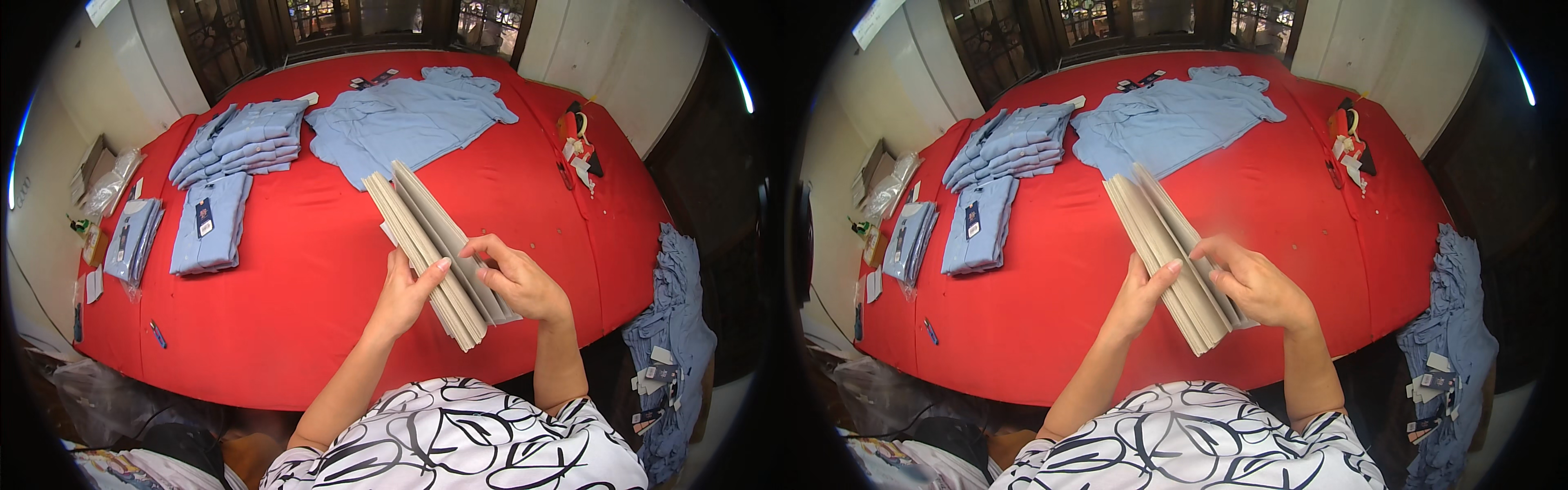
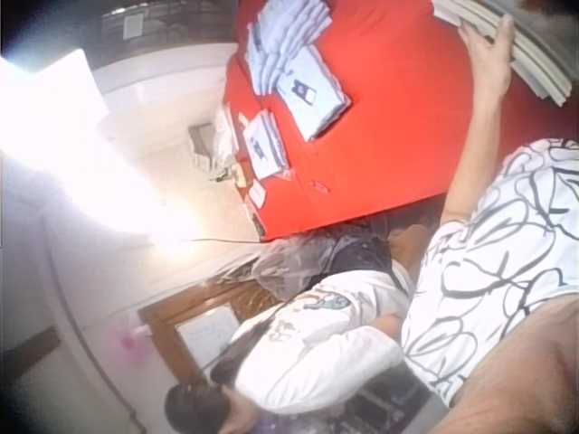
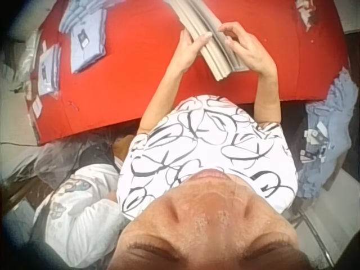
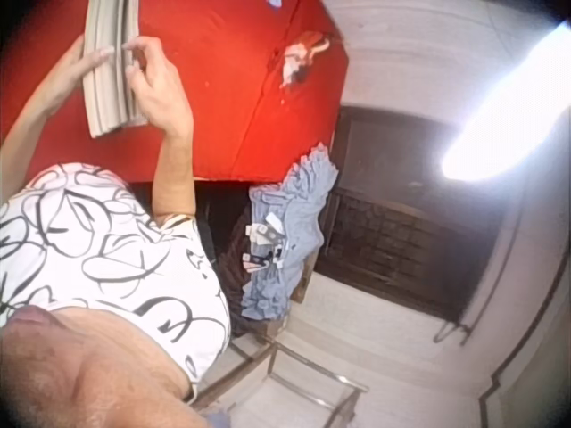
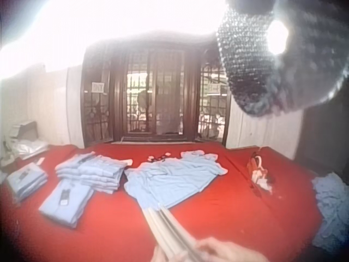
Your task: The person folds shirts by placing them on a cardboard template, folding the sleeves and bottom over the template, and then removing the cardboard before stacking the folded shirts on a table.
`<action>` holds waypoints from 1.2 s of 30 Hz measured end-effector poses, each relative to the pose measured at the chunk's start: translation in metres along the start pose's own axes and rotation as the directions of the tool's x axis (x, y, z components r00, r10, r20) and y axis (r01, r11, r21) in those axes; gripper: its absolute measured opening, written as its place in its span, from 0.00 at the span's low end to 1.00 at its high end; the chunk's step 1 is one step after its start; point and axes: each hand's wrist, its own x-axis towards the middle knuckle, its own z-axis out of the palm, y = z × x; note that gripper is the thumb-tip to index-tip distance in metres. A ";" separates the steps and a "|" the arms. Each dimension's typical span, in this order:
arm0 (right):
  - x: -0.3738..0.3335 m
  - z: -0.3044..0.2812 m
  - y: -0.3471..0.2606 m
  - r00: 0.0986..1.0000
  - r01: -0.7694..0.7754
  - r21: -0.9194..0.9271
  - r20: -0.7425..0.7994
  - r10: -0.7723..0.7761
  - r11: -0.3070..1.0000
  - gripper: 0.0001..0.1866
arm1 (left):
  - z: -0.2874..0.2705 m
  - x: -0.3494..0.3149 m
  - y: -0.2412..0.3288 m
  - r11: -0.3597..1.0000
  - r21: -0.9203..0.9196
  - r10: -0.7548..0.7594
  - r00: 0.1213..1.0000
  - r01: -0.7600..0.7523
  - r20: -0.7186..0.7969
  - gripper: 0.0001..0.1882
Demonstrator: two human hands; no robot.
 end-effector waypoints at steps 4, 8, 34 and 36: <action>0.002 0.001 0.012 0.989 0.141 -0.091 -0.026 -0.144 0.986 0.12 | 0.003 0.000 0.001 1.000 -0.008 -0.009 1.000 0.009 0.000 0.36; 0.000 0.002 0.010 0.991 0.118 -0.122 -0.050 -0.125 0.986 0.12 | 0.005 -0.001 0.003 1.000 -0.021 -0.022 0.999 0.021 -0.024 0.37; 0.002 0.006 0.000 0.991 0.120 -0.119 0.078 -0.112 0.986 0.22 | 0.002 -0.009 0.004 1.000 -0.016 -0.021 0.997 0.020 -0.069 0.38; 0.002 0.005 -0.003 0.988 0.137 -0.131 0.095 -0.125 0.982 0.21 | -0.001 -0.010 0.002 1.000 -0.006 -0.003 0.997 0.002 -0.077 0.38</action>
